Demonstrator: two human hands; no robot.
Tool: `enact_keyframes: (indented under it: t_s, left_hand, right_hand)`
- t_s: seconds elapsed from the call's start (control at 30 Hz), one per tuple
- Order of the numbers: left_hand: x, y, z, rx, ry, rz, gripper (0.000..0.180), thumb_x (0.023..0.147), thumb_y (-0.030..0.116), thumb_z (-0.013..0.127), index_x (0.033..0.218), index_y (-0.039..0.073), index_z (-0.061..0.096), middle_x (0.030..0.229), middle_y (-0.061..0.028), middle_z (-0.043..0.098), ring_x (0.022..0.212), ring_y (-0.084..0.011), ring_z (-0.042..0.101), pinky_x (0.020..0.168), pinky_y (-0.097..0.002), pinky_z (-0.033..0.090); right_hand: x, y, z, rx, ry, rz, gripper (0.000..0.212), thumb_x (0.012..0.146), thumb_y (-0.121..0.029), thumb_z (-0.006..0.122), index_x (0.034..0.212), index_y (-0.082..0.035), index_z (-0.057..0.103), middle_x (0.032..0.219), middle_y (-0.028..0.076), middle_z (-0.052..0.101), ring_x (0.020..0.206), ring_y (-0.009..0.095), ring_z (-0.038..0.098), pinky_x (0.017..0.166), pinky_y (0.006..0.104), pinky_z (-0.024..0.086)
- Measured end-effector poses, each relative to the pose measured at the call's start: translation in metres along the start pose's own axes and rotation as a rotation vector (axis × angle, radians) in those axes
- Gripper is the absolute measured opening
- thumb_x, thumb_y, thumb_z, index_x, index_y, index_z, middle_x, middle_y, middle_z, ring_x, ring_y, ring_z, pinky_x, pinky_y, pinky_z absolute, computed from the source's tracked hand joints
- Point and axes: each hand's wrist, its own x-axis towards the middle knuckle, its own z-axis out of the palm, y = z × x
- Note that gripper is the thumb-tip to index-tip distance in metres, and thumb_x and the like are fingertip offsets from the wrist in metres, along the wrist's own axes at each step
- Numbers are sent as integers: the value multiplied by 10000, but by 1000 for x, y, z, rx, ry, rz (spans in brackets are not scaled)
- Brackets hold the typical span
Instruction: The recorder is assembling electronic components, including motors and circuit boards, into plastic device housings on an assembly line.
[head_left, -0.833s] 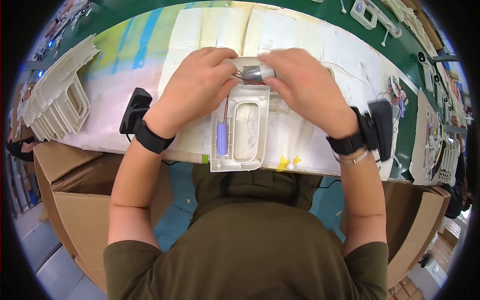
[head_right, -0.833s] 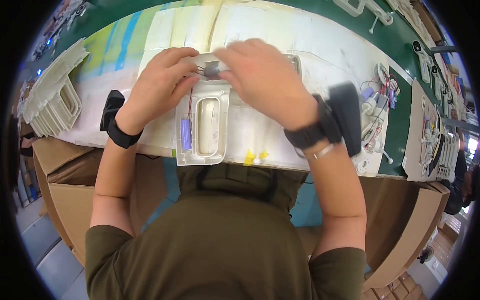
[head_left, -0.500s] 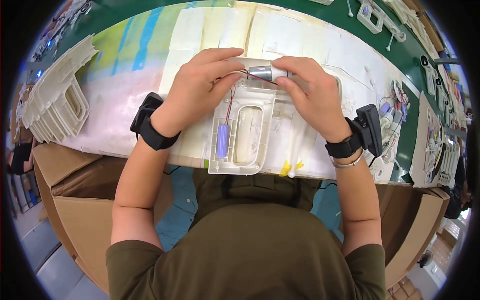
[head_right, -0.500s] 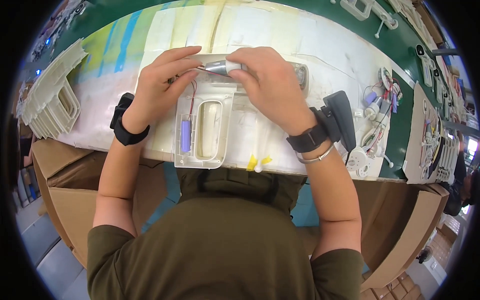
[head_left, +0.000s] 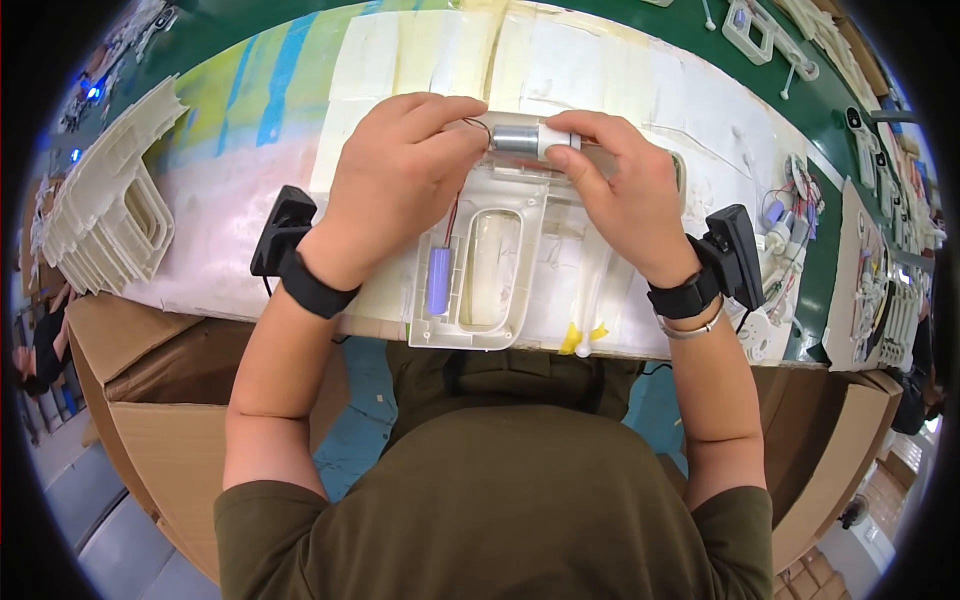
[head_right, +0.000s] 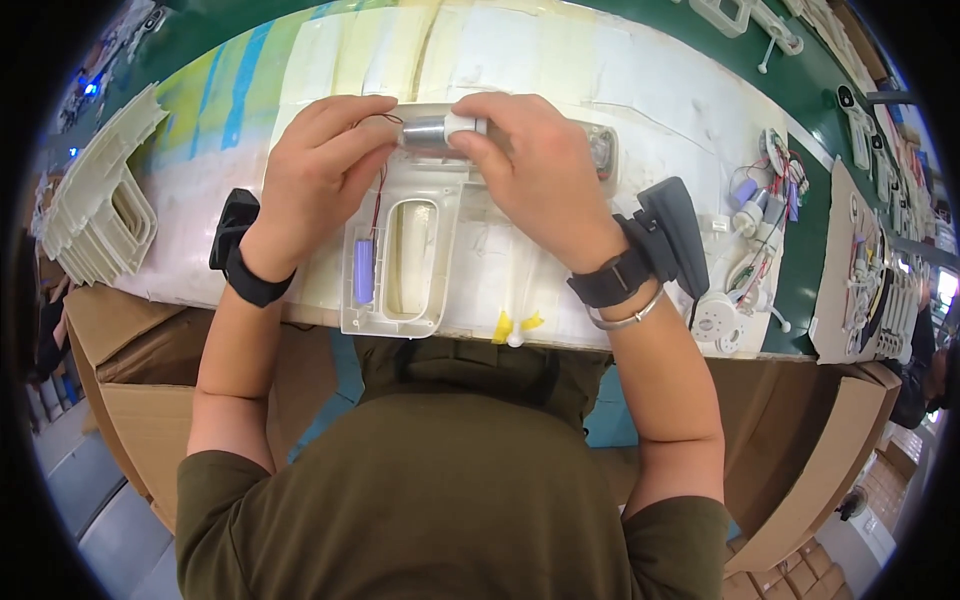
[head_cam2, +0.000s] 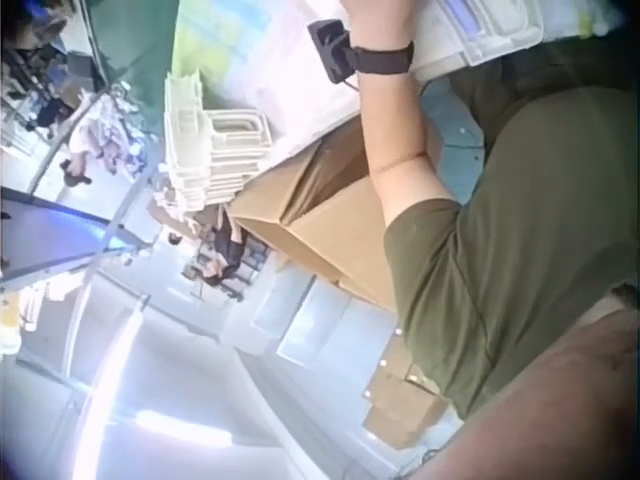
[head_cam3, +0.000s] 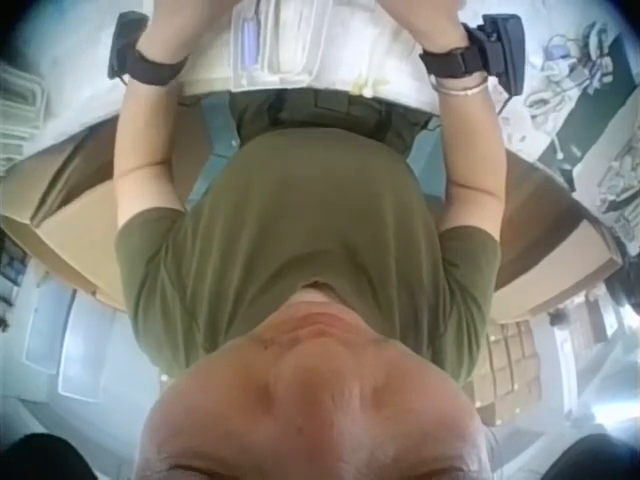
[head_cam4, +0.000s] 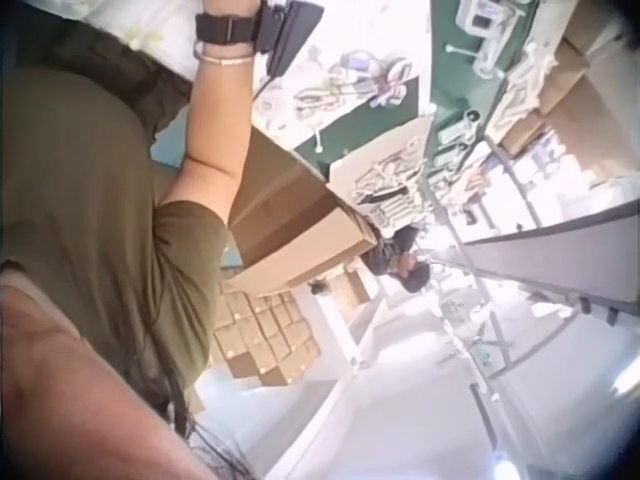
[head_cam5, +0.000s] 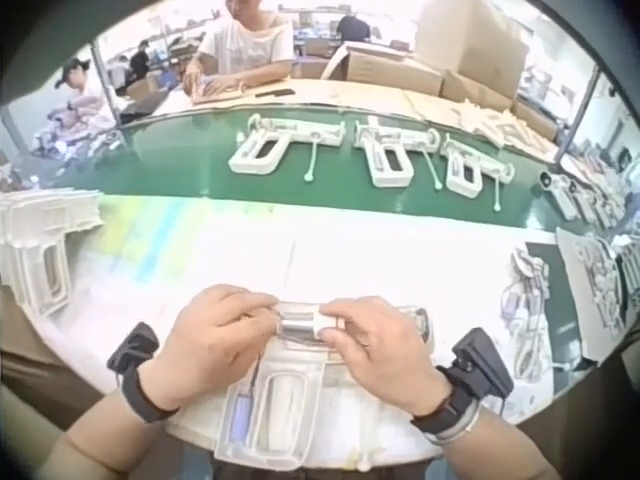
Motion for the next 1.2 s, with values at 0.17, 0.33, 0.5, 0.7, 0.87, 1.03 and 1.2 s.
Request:
enact_keyframes:
  t_s: [0.17, 0.33, 0.5, 0.7, 0.87, 1.03, 1.2]
  left_hand:
    - [0, 0, -12, -193, -166, 59, 125, 734, 47, 692, 859, 51, 682, 1237, -113, 565, 1153, -324, 492, 891, -384, 456]
    - [1, 1, -8, -123, -187, -48, 157, 751, 113, 698, 894, 49, 682, 1264, -110, 547, 1170, -315, 486, 958, -414, 401]
    - [11, 17, -17, 64, -62, -79, 384, 742, 207, 718, 1086, 67, 621, 1238, -108, 558, 1161, -294, 499, 986, -461, 369]
    - [46, 20, 7, -24, -442, -43, 518, 709, 230, 732, 1153, 34, 549, 1056, -118, 613, 955, -307, 582, 872, -400, 451]
    - [50, 20, 11, -29, -481, -41, 487, 706, 219, 726, 1113, 15, 554, 937, -119, 609, 842, -327, 599, 725, -395, 487]
    - [52, 15, 11, -76, -450, -17, 530, 726, 243, 720, 1157, -5, 535, 1055, -147, 604, 973, -334, 579, 835, -405, 465]
    - [3, 43, -1, 35, -47, -86, 719, 717, 401, 729, 1245, -22, 486, 1284, -246, 463, 1165, -443, 448, 933, -475, 402]
  right_hand:
    - [2, -3, -3, -47, -104, 56, 205, 778, -121, 687, 972, -61, 654, 796, 101, 617, 810, 256, 582, 735, 346, 473]
    - [-1, 4, -3, -107, -10, -157, 185, 764, -109, 694, 936, -59, 651, 798, 77, 609, 812, 266, 567, 731, 364, 469]
    - [-22, -8, -13, -260, -31, -132, 128, 741, -99, 700, 824, -46, 618, 799, 68, 599, 821, 275, 561, 724, 366, 469]
    - [-28, 5, -4, -406, 0, -315, 168, 678, -86, 702, 759, -70, 556, 748, 66, 552, 851, 264, 563, 732, 364, 468]
    - [-31, 6, -1, -440, -9, -329, 172, 699, -83, 676, 825, -74, 559, 757, 66, 539, 889, 262, 546, 769, 368, 454]
    - [-22, 10, -5, -457, -4, -373, 202, 721, -99, 676, 883, -58, 562, 760, 64, 553, 885, 262, 520, 800, 373, 440]
    - [-13, 29, -14, -469, -3, -303, 215, 735, -83, 678, 921, -53, 572, 802, 65, 585, 912, 268, 534, 821, 378, 439]
